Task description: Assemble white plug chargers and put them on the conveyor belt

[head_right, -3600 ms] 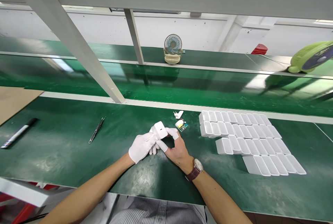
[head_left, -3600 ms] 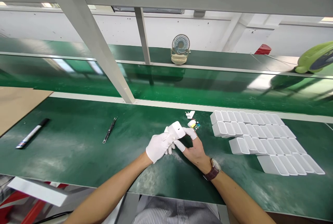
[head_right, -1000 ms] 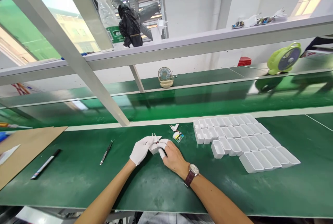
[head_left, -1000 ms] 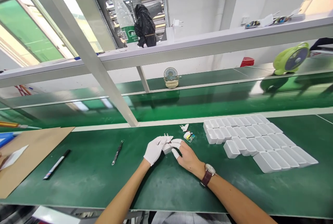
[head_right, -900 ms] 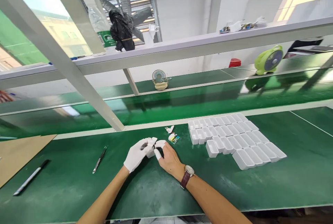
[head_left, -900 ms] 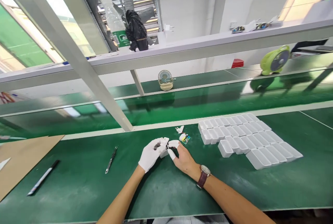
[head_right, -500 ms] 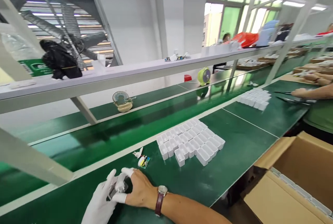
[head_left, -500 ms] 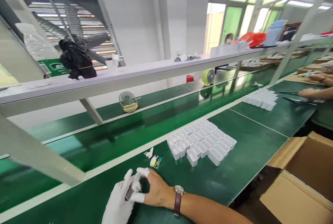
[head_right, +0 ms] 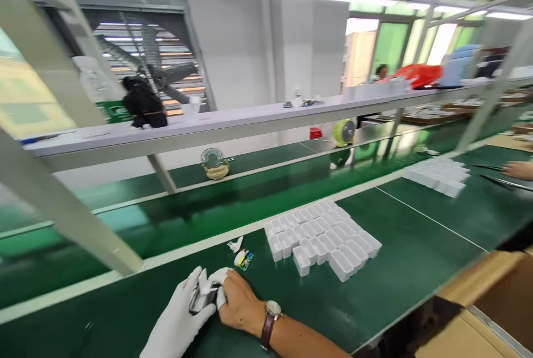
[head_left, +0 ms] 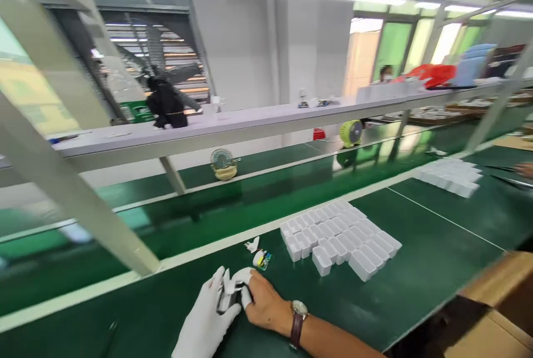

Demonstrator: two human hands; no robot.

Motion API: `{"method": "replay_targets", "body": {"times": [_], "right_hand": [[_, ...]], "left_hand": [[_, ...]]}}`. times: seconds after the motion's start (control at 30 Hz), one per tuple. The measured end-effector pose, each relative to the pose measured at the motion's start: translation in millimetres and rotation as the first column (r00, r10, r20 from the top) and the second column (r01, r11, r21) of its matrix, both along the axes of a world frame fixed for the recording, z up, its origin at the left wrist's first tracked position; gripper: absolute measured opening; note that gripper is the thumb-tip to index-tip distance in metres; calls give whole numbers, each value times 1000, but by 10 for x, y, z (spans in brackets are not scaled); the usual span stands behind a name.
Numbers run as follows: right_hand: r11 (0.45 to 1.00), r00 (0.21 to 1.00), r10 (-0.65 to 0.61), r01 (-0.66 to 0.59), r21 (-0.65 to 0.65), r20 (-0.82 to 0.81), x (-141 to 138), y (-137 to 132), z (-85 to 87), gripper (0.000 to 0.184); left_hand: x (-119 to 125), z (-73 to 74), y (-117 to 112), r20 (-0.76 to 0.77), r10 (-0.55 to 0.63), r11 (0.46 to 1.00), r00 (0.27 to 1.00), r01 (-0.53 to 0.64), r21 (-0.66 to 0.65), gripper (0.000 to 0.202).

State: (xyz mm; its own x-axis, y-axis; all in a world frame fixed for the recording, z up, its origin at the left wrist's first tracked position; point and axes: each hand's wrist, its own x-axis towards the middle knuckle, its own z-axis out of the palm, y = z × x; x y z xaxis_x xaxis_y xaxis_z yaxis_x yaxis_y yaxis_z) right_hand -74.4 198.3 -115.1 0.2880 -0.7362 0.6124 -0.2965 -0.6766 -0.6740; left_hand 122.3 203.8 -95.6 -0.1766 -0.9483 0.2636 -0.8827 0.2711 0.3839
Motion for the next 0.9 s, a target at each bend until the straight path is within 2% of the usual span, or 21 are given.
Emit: {"method": "replay_targets", "body": {"times": [0.03,0.1,0.17,0.23,0.3,0.37,0.43,0.5,0.57,0.67,0.73,0.83,0.9], "right_hand": [[1000,1000,-7,7,7,-7,-5,14,-55,53],[999,1000,-23,23,32,-19,-16,54,-163,54],[997,999,-32,35,63,-42,-29,89,-257,50],[994,996,-34,42,98,-77,-42,111,-332,45],[993,994,-25,37,113,-107,-54,134,-387,41],[992,992,-29,44,118,-125,-66,165,-427,40],[992,990,-36,51,114,-135,-72,193,-454,40],[993,990,-41,55,102,-137,-73,206,-473,40],[994,989,-48,62,94,-138,-72,200,-484,39],[993,988,-65,77,87,-138,-71,179,-490,40],[993,989,-64,76,85,-134,-72,173,-488,41],[992,990,-43,59,113,-135,-77,183,-476,40],[989,989,-41,60,134,-141,-83,193,-470,40]], "left_hand": [[42,26,70,-13,-22,999,1000,22,39,72],[193,99,205,-53,-48,995,997,52,83,66],[465,169,314,-67,48,997,997,-44,61,57],[860,197,426,28,219,976,975,-219,-23,51],[1313,167,573,185,410,911,893,-396,-113,47],[1734,83,742,267,546,837,794,-529,-138,45],[2061,-25,884,277,591,803,757,-585,-115,38],[2273,-115,968,269,599,796,755,-598,-95,35],[2369,-160,995,252,612,787,749,-609,-103,39],[2332,-161,973,208,643,766,737,-627,-144,37],[2248,-153,937,196,626,780,755,-609,-145,38],[2165,-165,862,211,562,826,800,-558,-80,33],[2177,-180,809,219,566,819,795,-571,-46,32]]}}
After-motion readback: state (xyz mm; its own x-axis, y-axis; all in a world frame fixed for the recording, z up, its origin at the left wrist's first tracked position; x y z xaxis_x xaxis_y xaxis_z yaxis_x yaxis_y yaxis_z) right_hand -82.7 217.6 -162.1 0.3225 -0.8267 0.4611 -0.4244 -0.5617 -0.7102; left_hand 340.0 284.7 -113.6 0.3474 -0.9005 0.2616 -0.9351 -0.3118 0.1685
